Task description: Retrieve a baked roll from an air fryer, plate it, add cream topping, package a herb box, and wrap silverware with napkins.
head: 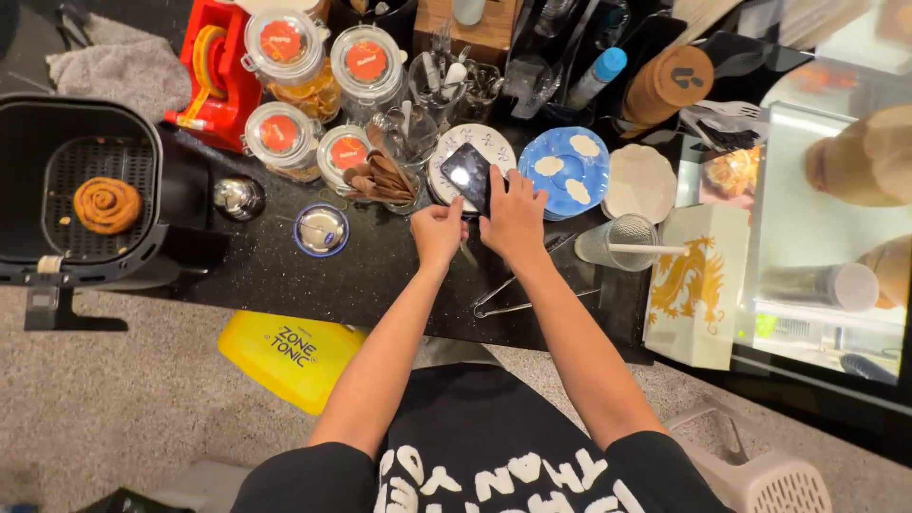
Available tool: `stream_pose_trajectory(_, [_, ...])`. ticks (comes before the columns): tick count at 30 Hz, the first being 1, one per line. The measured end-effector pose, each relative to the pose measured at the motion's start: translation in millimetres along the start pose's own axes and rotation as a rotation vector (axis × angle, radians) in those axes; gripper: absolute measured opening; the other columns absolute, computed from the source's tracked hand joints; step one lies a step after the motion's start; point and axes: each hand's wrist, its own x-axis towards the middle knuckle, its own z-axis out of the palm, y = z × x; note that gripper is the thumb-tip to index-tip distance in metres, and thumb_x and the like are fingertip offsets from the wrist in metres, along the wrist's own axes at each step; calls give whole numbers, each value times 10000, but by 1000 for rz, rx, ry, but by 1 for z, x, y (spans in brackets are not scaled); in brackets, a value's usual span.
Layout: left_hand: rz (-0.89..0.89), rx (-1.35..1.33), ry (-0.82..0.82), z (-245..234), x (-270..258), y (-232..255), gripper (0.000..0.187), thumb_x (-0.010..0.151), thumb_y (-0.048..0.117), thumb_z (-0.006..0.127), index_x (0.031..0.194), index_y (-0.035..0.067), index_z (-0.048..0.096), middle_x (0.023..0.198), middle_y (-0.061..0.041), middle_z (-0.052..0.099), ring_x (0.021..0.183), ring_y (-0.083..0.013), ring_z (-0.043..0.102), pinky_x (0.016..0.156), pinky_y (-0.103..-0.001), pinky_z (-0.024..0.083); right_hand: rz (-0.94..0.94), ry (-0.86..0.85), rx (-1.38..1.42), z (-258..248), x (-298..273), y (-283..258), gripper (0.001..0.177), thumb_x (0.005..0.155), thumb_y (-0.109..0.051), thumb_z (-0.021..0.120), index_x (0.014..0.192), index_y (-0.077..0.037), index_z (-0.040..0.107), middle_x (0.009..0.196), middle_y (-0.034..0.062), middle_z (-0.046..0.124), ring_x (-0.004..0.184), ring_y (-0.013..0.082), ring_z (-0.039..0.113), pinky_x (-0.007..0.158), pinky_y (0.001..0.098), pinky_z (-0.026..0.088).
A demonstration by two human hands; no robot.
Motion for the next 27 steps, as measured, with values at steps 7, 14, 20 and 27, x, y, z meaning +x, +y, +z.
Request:
stream_pose_trajectory(7, [-29, -77, -21, -7, 3, -4, 309, 933, 212, 707, 793, -63, 691, 703, -125, 736, 545, -135, 684, 487, -269, 535, 48, -54, 60, -8, 3, -4, 990, 602, -334, 901, 1432, 8, 483, 1215, 179, 538, 1121, 355, 518, 908, 523, 389])
stream_pose_trajectory(14, [38, -88, -277, -31, -4, -14, 243, 990, 169, 605, 881, -46, 639, 765, -126, 729, 594, -138, 674, 529, -268, 505, 25, 1, 346, -9, -6, 20, 805, 612, -271, 877, 1255, 75, 537, 1209, 214, 485, 1160, 394, 468, 982, 473, 442])
stream_pose_trajectory(20, [130, -102, -341, -64, -40, -31, 227, 1015, 155, 582, 953, -52, 652, 771, -84, 699, 609, -104, 617, 559, -249, 486, 25, 57, 484, -9, -5, 23, 809, 649, -230, 852, 1321, 78, 524, 1215, 217, 463, 1188, 402, 456, 1012, 457, 453])
stream_pose_trajectory(27, [107, -74, -294, -103, -93, -55, 237, 1012, 153, 579, 1035, -60, 681, 759, -58, 683, 602, -82, 588, 565, -240, 492, -5, 76, 507, 16, 11, 30, 822, 706, -242, 854, 1355, 105, 488, 1247, 222, 440, 1209, 400, 443, 1025, 460, 442])
